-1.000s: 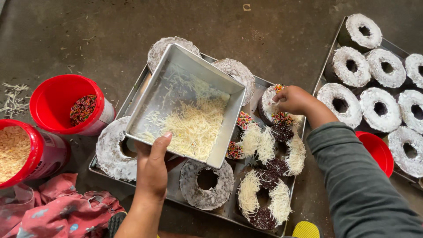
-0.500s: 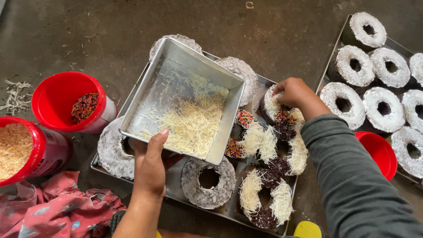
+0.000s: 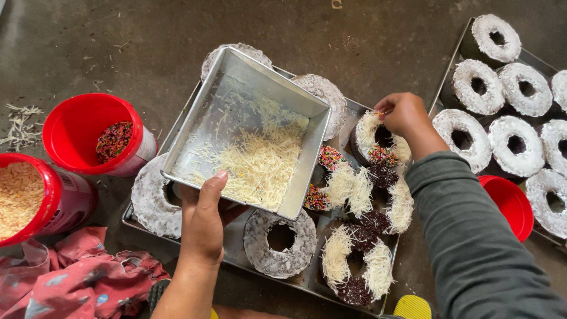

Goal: The person sits on the floor and decorates donuts by sprinkling shredded cheese and chocolate sprinkles onto them. They handle the donuts one at a time, placing toppings from containers and a metal tray onto the donuts arranged on baking sheets.

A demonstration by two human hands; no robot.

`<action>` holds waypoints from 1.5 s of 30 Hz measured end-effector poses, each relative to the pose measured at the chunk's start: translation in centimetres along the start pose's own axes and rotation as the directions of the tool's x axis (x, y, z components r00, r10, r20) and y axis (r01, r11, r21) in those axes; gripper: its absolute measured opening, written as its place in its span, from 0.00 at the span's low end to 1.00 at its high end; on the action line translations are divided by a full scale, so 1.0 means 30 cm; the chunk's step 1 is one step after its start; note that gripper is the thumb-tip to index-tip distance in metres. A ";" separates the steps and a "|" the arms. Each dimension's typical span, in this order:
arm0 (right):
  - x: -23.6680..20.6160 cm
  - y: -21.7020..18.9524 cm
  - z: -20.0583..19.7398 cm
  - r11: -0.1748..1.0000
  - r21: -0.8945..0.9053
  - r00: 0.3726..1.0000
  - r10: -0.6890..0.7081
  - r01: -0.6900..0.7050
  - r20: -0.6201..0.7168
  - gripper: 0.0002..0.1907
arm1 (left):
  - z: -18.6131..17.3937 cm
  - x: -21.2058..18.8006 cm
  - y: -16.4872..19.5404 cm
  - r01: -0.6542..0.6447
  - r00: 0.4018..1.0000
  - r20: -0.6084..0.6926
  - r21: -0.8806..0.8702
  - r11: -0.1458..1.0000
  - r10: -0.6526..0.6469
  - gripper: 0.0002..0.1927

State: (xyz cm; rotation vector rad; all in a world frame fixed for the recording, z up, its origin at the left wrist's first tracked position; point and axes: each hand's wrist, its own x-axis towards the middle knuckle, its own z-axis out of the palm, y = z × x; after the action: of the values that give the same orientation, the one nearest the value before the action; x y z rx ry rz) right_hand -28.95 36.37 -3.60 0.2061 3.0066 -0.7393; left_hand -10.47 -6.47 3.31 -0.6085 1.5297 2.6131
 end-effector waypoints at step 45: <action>-0.238 0.104 0.163 0.903 -0.337 0.885 -0.368 0.267 -0.285 0.31 | -0.025 0.018 -0.053 -0.260 0.964 0.078 0.087 0.962 0.254 0.31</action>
State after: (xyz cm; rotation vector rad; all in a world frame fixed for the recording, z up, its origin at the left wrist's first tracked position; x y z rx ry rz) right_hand -21.42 36.00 -8.87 -0.2059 3.4852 -0.2812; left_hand -10.35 -6.38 1.46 -0.3315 1.8130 2.6856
